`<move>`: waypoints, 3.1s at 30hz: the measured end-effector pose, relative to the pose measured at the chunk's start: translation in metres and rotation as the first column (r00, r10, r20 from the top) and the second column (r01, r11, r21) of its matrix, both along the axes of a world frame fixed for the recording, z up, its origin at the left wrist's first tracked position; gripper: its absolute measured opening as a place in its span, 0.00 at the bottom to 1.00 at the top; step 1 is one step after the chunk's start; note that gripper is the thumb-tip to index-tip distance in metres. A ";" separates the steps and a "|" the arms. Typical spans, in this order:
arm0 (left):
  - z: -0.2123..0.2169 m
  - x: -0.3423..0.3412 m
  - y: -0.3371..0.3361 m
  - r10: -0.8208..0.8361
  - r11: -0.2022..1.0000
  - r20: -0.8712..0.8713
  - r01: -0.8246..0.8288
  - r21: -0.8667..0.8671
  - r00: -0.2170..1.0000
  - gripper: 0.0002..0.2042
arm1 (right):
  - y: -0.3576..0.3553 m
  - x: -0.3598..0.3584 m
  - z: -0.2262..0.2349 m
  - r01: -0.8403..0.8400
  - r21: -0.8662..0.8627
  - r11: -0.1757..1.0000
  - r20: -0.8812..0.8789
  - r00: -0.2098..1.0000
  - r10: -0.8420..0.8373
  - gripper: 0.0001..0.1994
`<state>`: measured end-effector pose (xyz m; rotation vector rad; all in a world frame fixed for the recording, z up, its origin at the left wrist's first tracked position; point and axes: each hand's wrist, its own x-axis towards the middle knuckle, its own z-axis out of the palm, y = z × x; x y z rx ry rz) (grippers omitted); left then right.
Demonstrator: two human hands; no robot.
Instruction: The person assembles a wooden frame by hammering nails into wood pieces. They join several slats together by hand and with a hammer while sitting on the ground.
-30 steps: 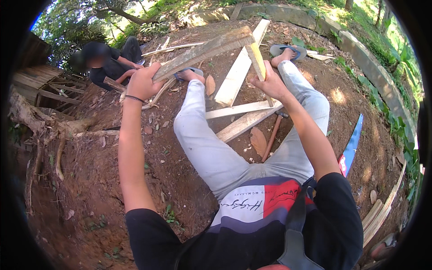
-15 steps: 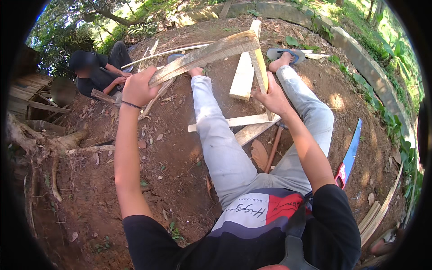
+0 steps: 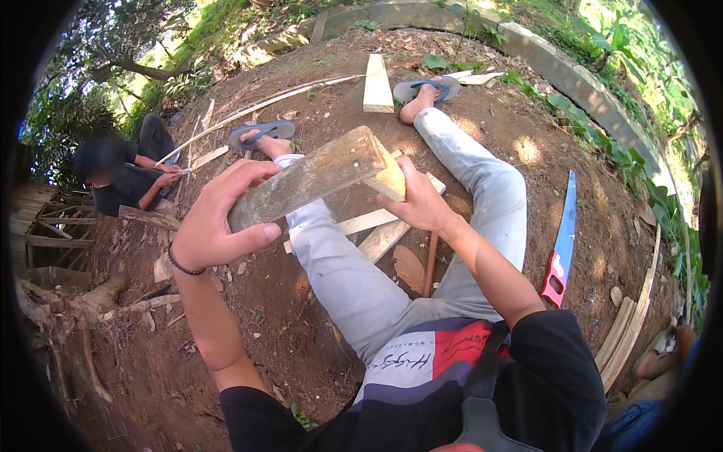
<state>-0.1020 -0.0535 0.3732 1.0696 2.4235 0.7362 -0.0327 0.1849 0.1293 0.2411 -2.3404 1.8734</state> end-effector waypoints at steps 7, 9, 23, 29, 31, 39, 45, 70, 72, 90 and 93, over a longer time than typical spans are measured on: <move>0.000 0.002 0.003 -0.069 0.996 -0.049 0.066 -0.064 0.996 0.29 | 0.001 0.003 0.003 -0.010 -0.007 1.000 0.040 0.999 0.011 0.27; -0.002 0.004 0.002 -0.086 0.994 -0.062 0.082 -0.070 0.994 0.29 | 0.001 0.004 0.003 -0.014 -0.016 1.000 0.042 0.999 0.015 0.27; -0.001 0.016 -0.003 -0.087 0.995 -0.053 0.084 -0.062 0.995 0.28 | -0.004 0.010 0.002 0.021 -0.027 0.999 -0.033 0.999 -0.021 0.27; -0.002 0.019 -0.004 -0.096 0.994 -0.055 0.093 -0.059 0.994 0.27 | -0.005 0.012 0.000 0.035 -0.018 0.999 -0.040 0.999 -0.036 0.26; -0.002 0.020 -0.004 -0.099 0.993 -0.063 0.095 -0.063 0.993 0.28 | -0.005 0.013 0.002 0.037 -0.026 0.999 -0.054 0.998 -0.038 0.25; -0.002 0.024 -0.006 -0.092 0.994 -0.075 0.086 -0.071 0.993 0.29 | -0.007 0.016 0.002 0.040 -0.047 0.998 -0.036 0.998 -0.042 0.25; -0.001 0.027 -0.006 -0.095 0.994 -0.141 0.086 -0.071 0.985 0.30 | -0.005 0.017 0.002 0.043 -0.024 0.999 -0.044 0.998 -0.044 0.26; -0.014 0.063 0.063 -0.055 0.995 -0.427 0.017 -0.094 0.902 0.33 | 0.139 0.152 -0.049 0.705 0.491 0.512 -0.228 0.671 -0.706 0.30; -0.014 0.065 0.068 -0.042 0.997 -0.372 0.014 -0.079 0.927 0.33 | 0.217 0.218 -0.075 0.771 0.603 0.204 -0.239 0.418 -0.876 0.22; -0.017 0.066 0.074 -0.014 0.997 -0.389 -0.019 -0.080 0.921 0.31 | 0.322 0.461 -0.167 0.300 0.951 0.072 0.065 0.033 -0.997 0.14; -0.014 0.065 0.065 -0.005 0.998 -0.377 -0.021 -0.065 0.926 0.31 | 0.337 0.432 -0.160 0.053 0.983 0.176 0.175 0.015 -0.984 0.16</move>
